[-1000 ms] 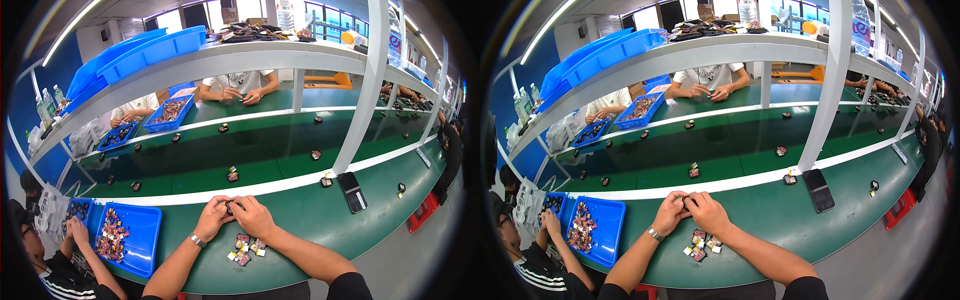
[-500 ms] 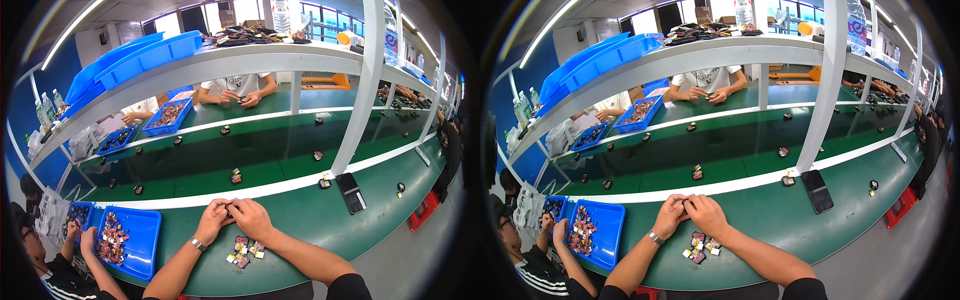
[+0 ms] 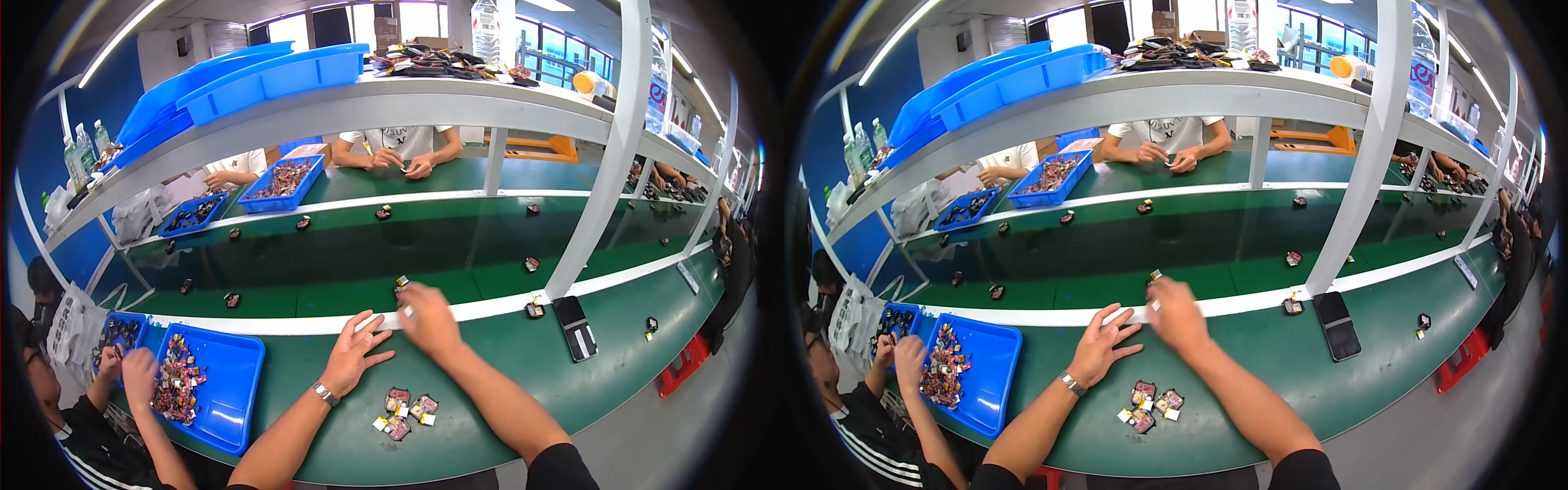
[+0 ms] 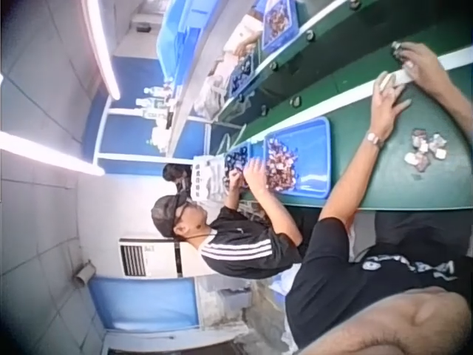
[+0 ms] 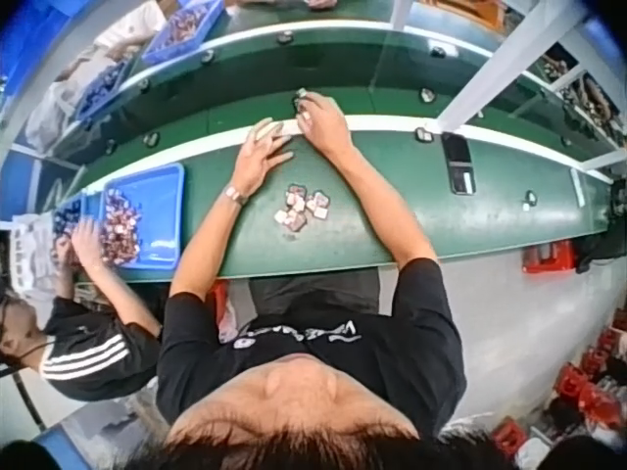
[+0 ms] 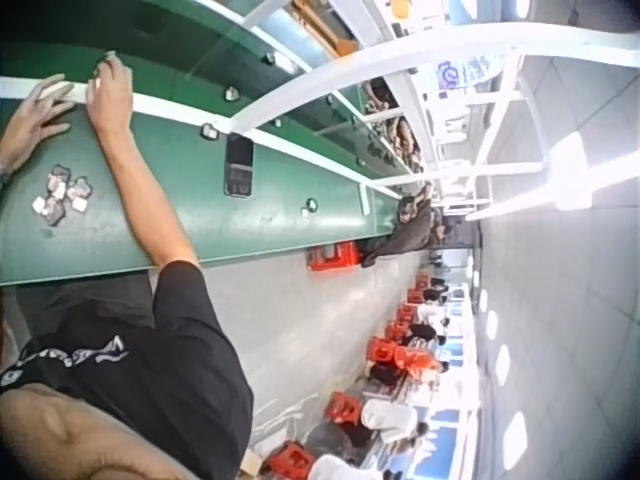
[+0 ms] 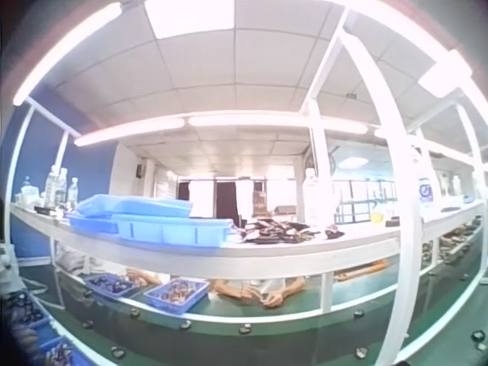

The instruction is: Manually assemble small electronic or plastic components on a production line workbench.

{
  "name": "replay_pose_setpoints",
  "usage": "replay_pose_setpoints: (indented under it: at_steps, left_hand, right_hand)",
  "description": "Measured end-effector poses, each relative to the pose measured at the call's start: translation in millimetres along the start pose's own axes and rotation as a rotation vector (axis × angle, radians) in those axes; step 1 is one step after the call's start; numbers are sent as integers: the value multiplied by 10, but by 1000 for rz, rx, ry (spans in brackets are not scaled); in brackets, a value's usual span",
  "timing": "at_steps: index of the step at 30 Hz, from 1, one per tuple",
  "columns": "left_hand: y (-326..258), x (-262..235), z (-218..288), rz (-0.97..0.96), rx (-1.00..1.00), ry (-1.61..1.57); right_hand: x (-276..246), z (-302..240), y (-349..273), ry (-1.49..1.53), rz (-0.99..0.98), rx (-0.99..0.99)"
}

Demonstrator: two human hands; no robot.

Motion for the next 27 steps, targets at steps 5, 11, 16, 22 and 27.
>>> replay_pose_setpoints:
  at_steps: [5, 11, 16, 22, 27]
  left_hand:
    - [38, 45, 12, -61, -31, 13]
    - [0, -36, 28, -40, -6, 32]
    - [29, 42, 11, -27, -14, 69]
    - [2, -191, -6, 58, -21, 74]
    - [33, -81, -68, -196, -205, 66]
  right_hand:
    - [-62, 996, 403, -67, -64, 430]
    - [41, 308, 284, -335, 31, 308]
    - [383, 479, 173, -317, -82, 304]
    - [-59, 193, -105, 285, -191, 340]
    - [-511, -319, -381, 176, -518, -16]
Point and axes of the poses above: each hand's wrist, its own y-axis towards the middle knuckle, its own x-axis out of the palm, z = x × y, the point moved 4 cm from there along y, towards the middle knuckle, and after that the axes turned 10 degrees about x, right-handed, at the moved point
